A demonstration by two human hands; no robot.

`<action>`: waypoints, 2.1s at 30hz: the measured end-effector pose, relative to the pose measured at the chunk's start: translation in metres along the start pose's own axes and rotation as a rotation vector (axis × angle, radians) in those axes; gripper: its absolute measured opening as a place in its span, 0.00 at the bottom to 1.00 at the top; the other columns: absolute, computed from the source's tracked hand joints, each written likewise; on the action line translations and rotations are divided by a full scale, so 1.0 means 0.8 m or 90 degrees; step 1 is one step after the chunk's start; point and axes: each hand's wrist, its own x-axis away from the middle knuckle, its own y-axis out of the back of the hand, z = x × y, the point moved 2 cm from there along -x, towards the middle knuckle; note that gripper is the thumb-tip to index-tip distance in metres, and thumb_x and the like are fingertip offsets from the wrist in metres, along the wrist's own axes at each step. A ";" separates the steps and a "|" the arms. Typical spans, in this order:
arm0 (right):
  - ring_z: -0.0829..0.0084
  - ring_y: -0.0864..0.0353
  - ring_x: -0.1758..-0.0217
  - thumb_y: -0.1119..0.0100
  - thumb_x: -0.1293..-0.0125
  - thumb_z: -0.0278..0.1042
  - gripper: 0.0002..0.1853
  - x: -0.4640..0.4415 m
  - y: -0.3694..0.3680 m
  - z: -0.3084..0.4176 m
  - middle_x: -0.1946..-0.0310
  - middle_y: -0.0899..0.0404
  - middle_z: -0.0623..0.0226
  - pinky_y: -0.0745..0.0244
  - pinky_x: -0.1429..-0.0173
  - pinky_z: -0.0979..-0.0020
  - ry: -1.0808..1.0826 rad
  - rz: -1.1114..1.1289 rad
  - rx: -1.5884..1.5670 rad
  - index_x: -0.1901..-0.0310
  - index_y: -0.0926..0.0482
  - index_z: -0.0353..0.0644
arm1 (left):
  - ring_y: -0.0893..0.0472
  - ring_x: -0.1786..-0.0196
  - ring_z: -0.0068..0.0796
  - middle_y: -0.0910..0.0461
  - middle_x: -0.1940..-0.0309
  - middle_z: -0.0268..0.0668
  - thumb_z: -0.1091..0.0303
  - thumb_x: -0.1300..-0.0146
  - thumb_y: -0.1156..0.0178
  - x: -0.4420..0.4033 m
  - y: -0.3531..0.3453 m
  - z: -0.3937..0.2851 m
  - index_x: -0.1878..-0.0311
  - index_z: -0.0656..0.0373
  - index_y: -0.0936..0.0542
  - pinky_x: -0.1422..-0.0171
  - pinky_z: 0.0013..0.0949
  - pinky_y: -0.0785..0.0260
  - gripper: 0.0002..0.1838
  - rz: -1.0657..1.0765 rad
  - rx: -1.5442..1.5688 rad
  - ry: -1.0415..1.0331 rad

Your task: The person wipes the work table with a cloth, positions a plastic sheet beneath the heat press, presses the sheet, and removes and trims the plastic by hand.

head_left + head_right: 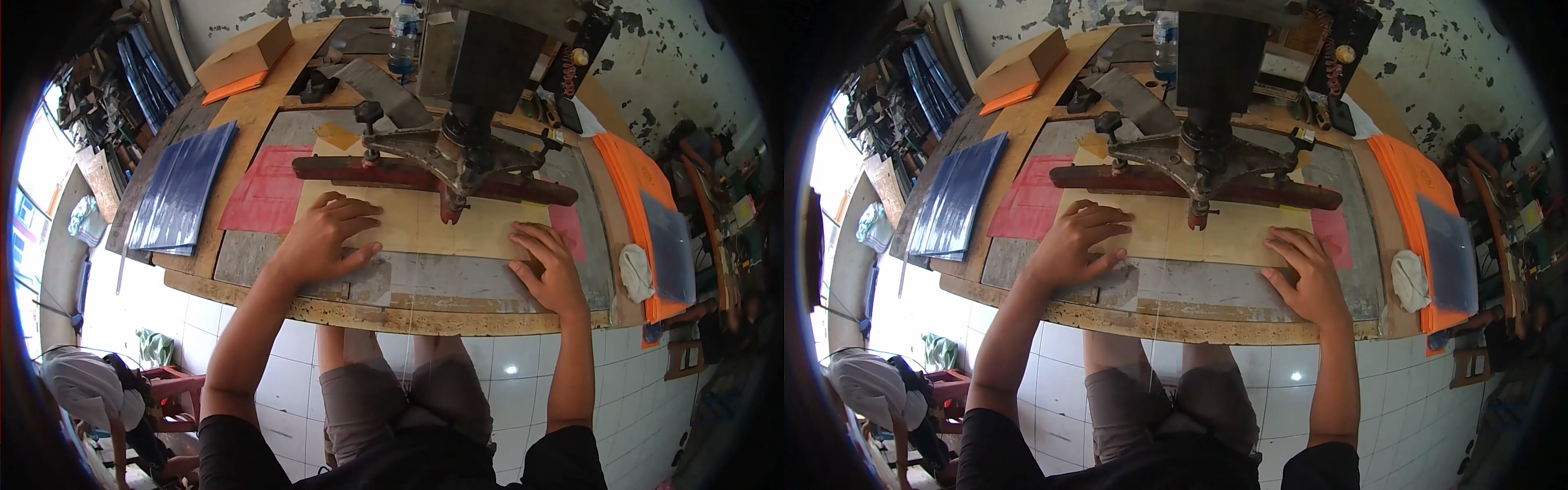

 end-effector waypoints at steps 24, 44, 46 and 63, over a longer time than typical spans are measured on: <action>0.64 0.08 0.59 0.25 0.37 0.32 0.07 -0.082 0.007 -0.048 0.60 0.08 0.65 0.12 0.56 0.63 0.240 0.011 -0.050 0.61 0.08 0.40 | 0.13 0.36 0.47 0.14 0.34 0.47 0.48 0.28 0.32 -0.069 -0.011 0.003 0.42 0.65 0.12 0.28 0.48 0.20 0.27 0.083 0.046 -0.273; 0.62 0.06 0.44 0.23 0.38 0.32 0.13 -0.082 0.002 -0.044 0.50 0.05 0.63 0.09 0.40 0.63 0.221 0.099 -0.103 0.53 0.06 0.37 | 0.13 0.30 0.41 0.13 0.32 0.42 0.42 0.30 0.29 -0.063 -0.010 -0.015 0.40 0.59 0.11 0.36 0.41 0.15 0.29 0.160 -0.020 -0.220; 0.62 0.06 0.44 0.23 0.38 0.32 0.13 -0.082 0.002 -0.043 0.50 0.05 0.63 0.09 0.40 0.62 0.220 0.100 -0.104 0.54 0.06 0.37 | 0.13 0.30 0.41 0.14 0.31 0.42 0.42 0.30 0.29 -0.062 -0.009 -0.014 0.40 0.59 0.11 0.37 0.41 0.15 0.29 0.156 -0.016 -0.224; 0.62 0.05 0.44 0.25 0.36 0.25 0.12 -0.085 0.009 -0.045 0.49 0.06 0.62 0.09 0.42 0.63 0.115 0.079 -0.069 0.50 0.06 0.39 | 0.16 0.28 0.49 0.18 0.27 0.47 0.43 0.31 0.27 -0.064 -0.005 -0.007 0.35 0.62 0.15 0.30 0.48 0.17 0.34 0.168 0.018 -0.159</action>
